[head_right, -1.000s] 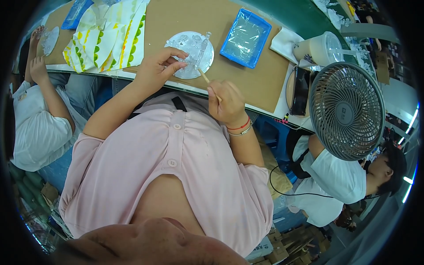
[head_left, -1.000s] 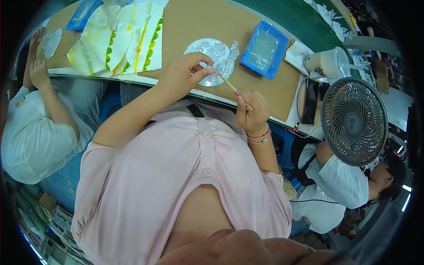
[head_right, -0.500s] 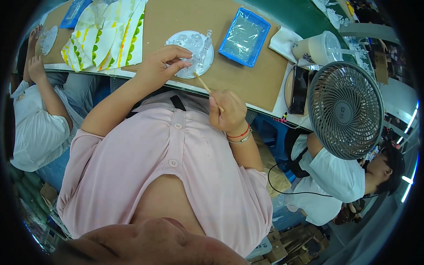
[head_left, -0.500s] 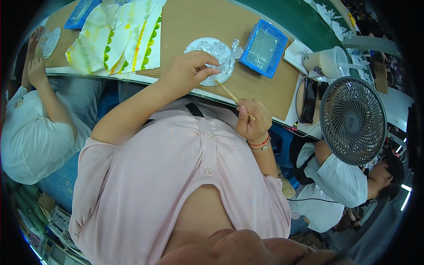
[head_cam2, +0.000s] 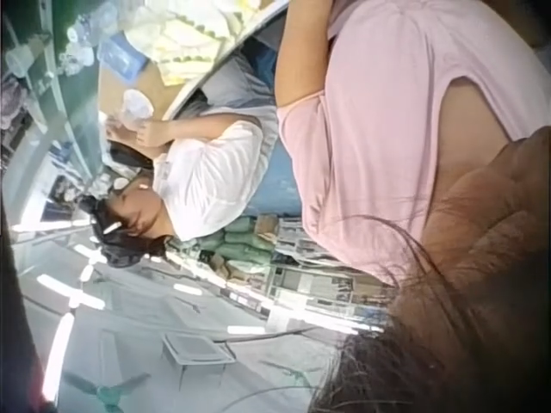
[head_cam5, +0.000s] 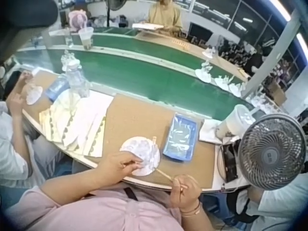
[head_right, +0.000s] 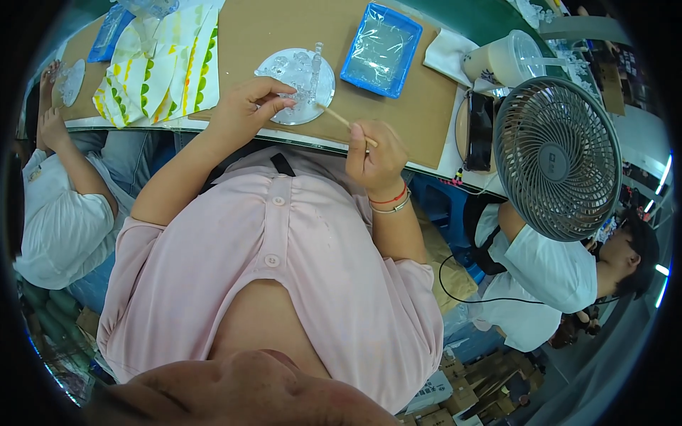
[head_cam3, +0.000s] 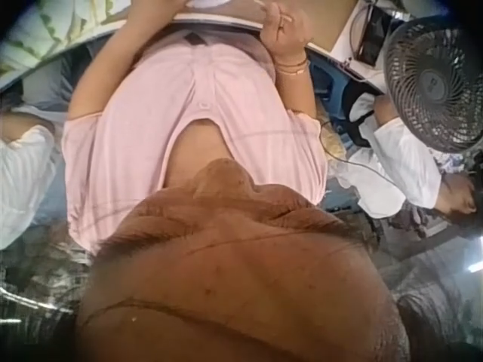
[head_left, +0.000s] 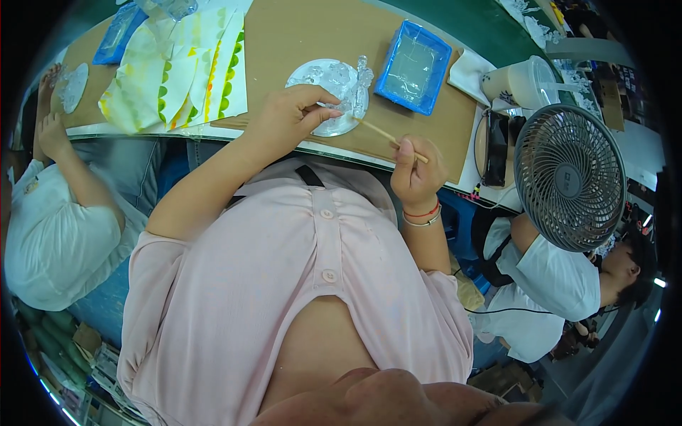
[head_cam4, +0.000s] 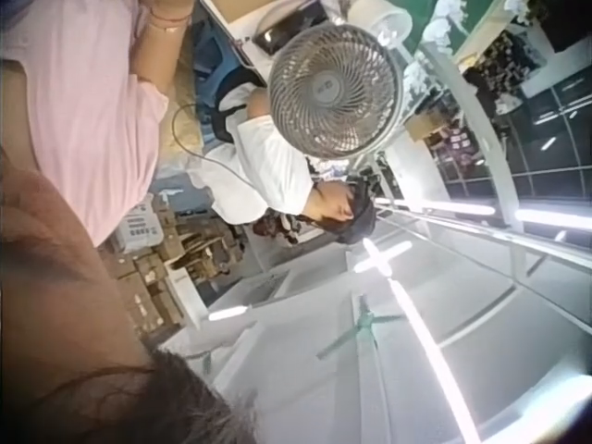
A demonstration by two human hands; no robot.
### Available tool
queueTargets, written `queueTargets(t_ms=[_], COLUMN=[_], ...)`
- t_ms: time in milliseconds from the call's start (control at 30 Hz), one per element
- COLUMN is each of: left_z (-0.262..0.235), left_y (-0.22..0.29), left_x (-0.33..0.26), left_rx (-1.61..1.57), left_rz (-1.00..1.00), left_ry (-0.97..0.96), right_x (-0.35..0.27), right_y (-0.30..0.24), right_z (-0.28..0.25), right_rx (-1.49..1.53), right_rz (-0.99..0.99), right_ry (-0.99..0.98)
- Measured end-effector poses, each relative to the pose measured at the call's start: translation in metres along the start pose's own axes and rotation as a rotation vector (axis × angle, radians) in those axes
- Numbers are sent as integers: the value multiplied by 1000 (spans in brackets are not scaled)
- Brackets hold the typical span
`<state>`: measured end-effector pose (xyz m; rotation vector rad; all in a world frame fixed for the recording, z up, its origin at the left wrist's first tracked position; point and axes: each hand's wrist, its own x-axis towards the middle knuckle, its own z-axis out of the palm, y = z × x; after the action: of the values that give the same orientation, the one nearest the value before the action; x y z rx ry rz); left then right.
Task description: Applying adhesive to circular bases and attaching decorative components as part of a light fixture assembly process.
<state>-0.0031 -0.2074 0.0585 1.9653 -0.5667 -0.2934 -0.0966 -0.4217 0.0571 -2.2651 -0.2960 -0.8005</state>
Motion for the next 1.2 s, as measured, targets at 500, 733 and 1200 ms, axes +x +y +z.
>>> queueTargets(t_ms=[500, 733, 1200], left_z=[-9, 1, 8], left_y=[-2, -2, -6], left_x=[8, 11, 20], left_rx=[-49, 20, 93], left_rz=[25, 176, 306], left_ry=[-106, -36, 12], right_x=[8, 4, -1], right_y=[1, 13, -27], right_z=[5, -6, 1], right_rx=[115, -7, 141], right_rz=[-124, -70, -120], right_ry=[-72, -5, -113])
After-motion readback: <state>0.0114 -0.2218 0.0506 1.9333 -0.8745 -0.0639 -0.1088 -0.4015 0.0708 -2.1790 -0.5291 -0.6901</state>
